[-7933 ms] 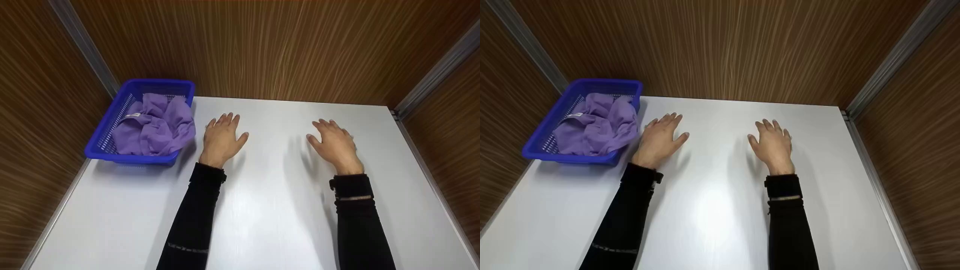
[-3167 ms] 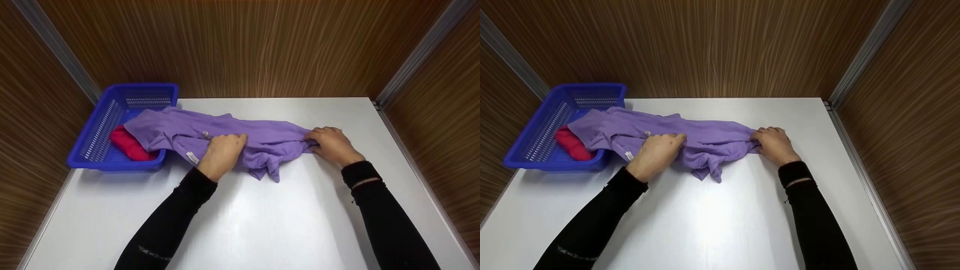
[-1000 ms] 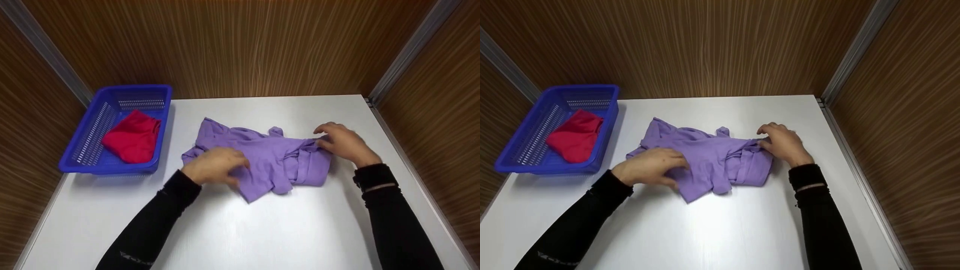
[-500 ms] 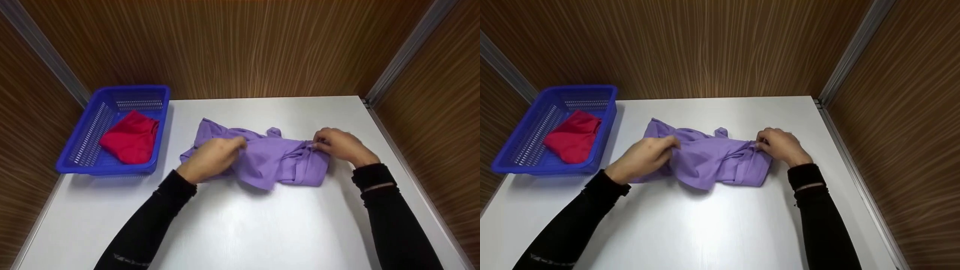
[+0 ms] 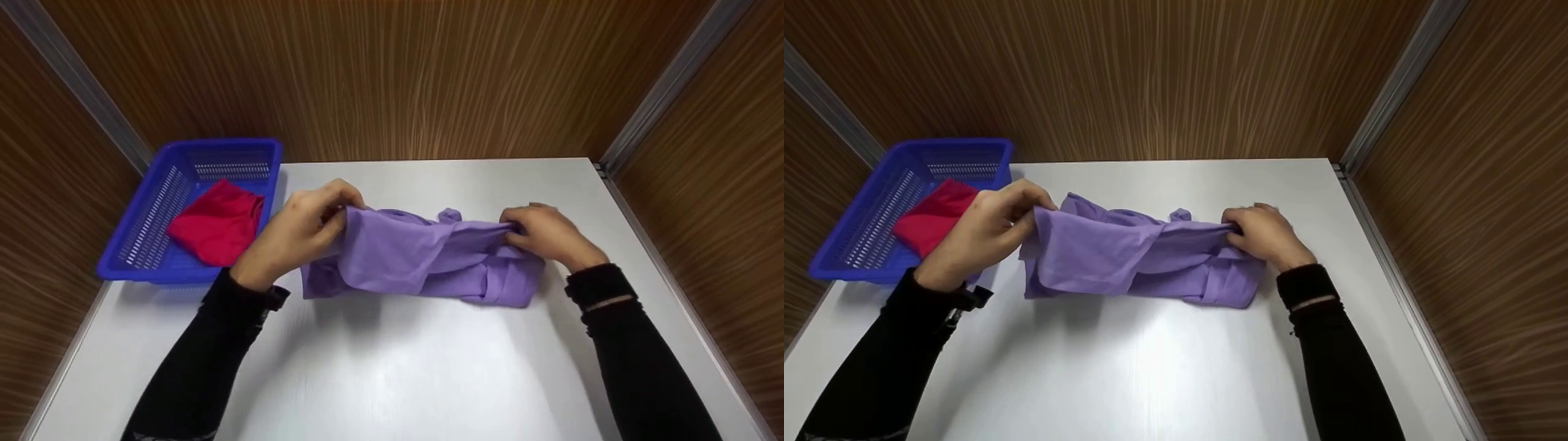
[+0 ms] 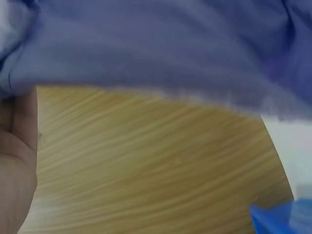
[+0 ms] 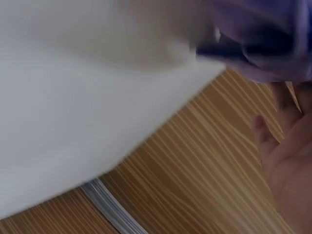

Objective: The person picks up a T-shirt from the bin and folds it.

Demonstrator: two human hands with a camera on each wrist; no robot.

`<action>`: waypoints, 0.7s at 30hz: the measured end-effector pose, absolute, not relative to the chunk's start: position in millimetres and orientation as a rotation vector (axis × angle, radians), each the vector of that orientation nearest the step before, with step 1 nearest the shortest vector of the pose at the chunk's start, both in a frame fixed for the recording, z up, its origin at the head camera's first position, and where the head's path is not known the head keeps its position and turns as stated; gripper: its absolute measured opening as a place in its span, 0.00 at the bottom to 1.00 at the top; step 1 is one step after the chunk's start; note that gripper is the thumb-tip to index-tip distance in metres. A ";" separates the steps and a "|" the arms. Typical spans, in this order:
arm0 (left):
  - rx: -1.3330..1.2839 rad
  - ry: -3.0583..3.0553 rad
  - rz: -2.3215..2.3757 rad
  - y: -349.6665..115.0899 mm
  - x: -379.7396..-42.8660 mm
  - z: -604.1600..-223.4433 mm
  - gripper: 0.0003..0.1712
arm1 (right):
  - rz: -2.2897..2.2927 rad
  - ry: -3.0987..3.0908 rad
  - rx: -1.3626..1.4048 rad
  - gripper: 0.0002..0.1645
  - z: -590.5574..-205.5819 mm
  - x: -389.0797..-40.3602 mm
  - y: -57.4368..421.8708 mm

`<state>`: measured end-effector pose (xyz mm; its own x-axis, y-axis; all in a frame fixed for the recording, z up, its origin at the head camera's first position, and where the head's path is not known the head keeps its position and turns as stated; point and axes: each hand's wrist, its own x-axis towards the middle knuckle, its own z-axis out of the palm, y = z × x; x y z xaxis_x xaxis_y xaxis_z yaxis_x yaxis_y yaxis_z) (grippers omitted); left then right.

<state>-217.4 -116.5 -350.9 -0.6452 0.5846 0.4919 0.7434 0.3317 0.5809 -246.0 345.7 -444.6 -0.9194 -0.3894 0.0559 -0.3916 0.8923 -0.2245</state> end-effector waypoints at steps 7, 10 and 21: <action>-1.561 -2.701 -1.094 -131.8 -203.4 -357.4 0.17 | 0.707 -3.335 0.879 0.05 -387.5 -200.5 315.2; -1.751 -2.788 -0.969 -125.8 -195.4 -367.6 0.15 | 0.783 -3.404 1.050 0.03 -381.9 -186.1 298.4; -1.741 -3.025 -0.737 -109.2 -184.7 -401.0 0.16 | 0.413 -3.252 1.070 0.21 -411.6 -190.4 282.2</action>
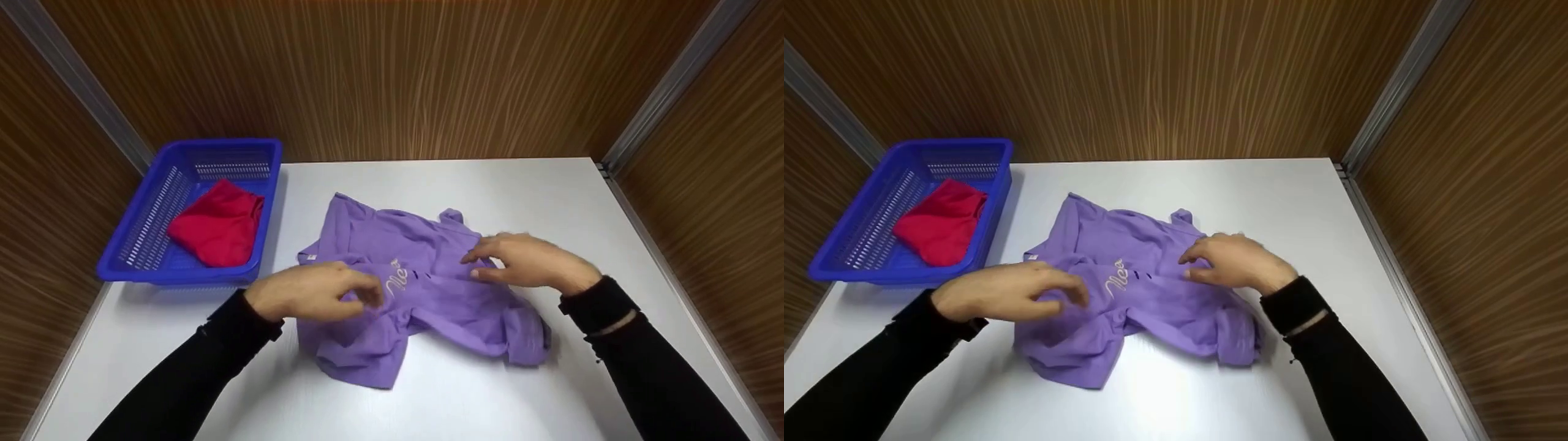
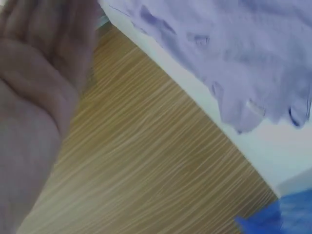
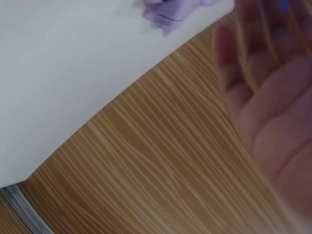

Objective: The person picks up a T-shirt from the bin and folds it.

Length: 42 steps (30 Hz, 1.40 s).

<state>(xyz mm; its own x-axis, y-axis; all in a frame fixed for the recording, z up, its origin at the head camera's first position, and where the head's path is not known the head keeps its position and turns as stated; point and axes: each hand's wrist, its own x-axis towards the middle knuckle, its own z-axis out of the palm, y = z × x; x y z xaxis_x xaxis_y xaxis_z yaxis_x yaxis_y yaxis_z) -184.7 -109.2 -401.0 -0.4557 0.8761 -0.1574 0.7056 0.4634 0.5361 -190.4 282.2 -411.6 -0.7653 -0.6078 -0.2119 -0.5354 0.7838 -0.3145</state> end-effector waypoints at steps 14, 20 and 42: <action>1.045 2.588 0.119 -87.4 -176.1 -455.0 0.41 | -0.135 2.803 -0.629 0.26 -451.7 -208.9 282.4; 1.000 2.605 0.119 -87.3 -212.4 -461.2 0.48 | -0.218 2.797 -0.416 0.30 -456.5 -246.2 311.1; 0.972 2.585 0.235 -103.1 -223.8 -468.4 0.57 | -0.539 2.841 -0.376 0.23 -460.3 -248.4 375.2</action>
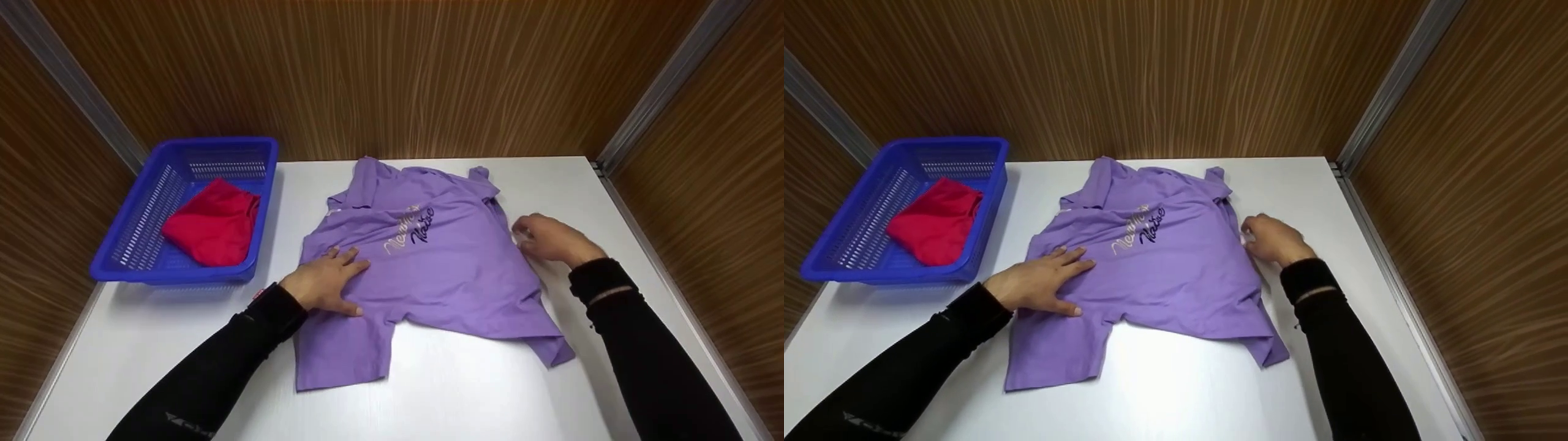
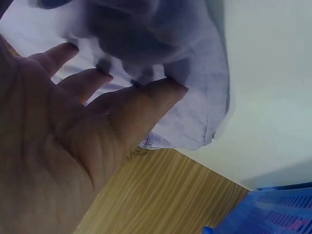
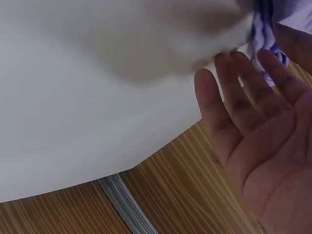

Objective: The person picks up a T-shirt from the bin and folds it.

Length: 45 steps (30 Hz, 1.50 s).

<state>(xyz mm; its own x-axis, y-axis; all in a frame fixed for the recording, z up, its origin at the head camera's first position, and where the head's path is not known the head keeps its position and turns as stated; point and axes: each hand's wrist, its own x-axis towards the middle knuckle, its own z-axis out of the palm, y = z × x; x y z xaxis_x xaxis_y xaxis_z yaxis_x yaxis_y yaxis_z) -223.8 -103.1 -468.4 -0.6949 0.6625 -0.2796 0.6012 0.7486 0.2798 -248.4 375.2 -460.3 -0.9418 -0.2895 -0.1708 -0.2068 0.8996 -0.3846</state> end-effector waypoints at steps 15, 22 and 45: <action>1.050 2.697 0.183 -98.7 -228.5 -461.7 0.36 | -0.357 2.950 -0.262 0.09 -471.7 -231.8 353.1; 0.971 2.690 0.250 -112.4 -225.8 -466.0 0.44 | -0.454 3.007 -0.092 0.11 -458.9 -238.1 370.9; 0.880 2.710 0.202 -112.5 -223.5 -464.8 0.45 | -0.410 2.827 0.063 0.23 -459.7 -222.4 418.3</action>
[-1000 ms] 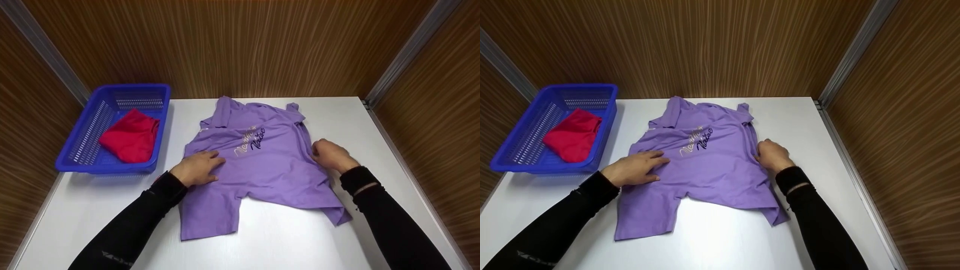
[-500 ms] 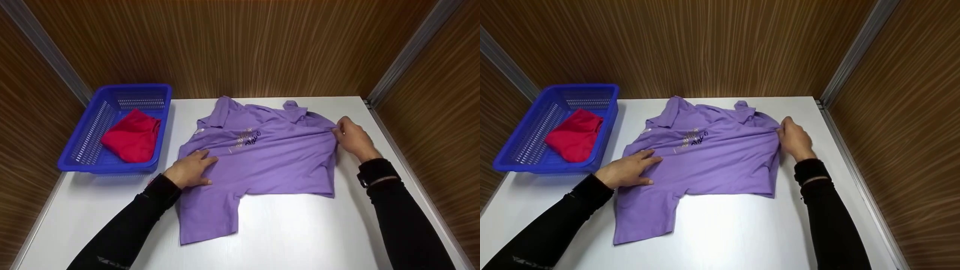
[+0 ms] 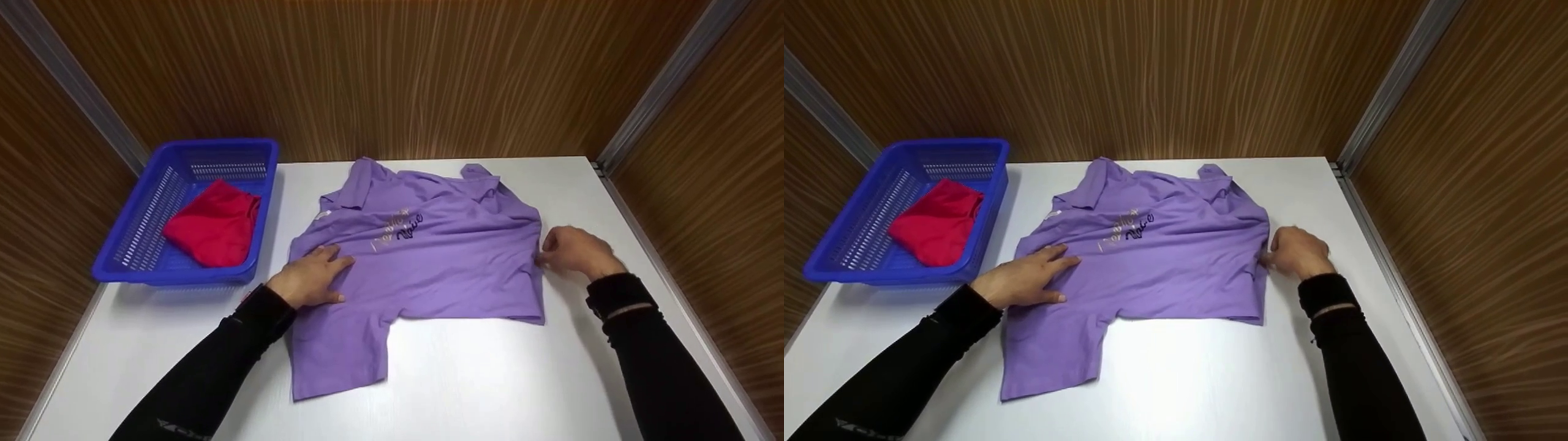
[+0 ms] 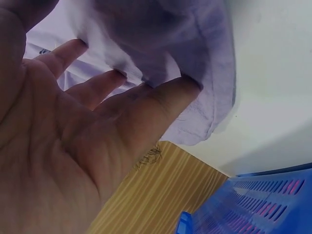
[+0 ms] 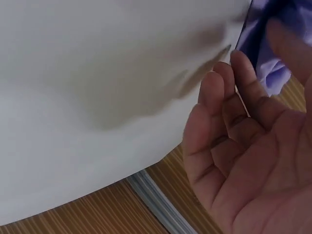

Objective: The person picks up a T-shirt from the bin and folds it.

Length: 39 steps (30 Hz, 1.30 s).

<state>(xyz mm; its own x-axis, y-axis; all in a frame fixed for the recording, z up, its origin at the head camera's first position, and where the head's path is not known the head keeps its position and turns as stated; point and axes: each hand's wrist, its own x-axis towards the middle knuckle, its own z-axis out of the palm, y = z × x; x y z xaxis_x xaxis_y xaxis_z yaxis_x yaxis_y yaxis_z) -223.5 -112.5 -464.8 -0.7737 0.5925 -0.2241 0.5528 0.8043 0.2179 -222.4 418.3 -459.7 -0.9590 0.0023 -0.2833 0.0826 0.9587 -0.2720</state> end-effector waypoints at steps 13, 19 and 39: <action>0.886 2.711 0.267 -120.6 -220.9 -465.4 0.44 | -0.343 2.886 0.086 0.15 -458.3 -223.4 434.5; 0.873 2.723 0.267 -125.8 -220.8 -467.0 0.45 | -0.253 3.072 0.185 0.12 -459.5 -222.9 463.9; 0.993 2.626 0.297 -123.8 -191.3 -466.5 0.53 | -0.360 2.857 -0.167 0.25 -454.2 -189.9 402.8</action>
<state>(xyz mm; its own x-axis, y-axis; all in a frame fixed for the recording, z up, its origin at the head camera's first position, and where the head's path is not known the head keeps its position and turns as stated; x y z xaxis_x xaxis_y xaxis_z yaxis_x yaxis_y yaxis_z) -191.3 -123.8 -466.5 -0.7086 0.6707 -0.2191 0.6049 0.7373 0.3007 -189.9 402.8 -454.2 -0.9605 -0.1446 -0.2379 -0.0811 0.9627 -0.2580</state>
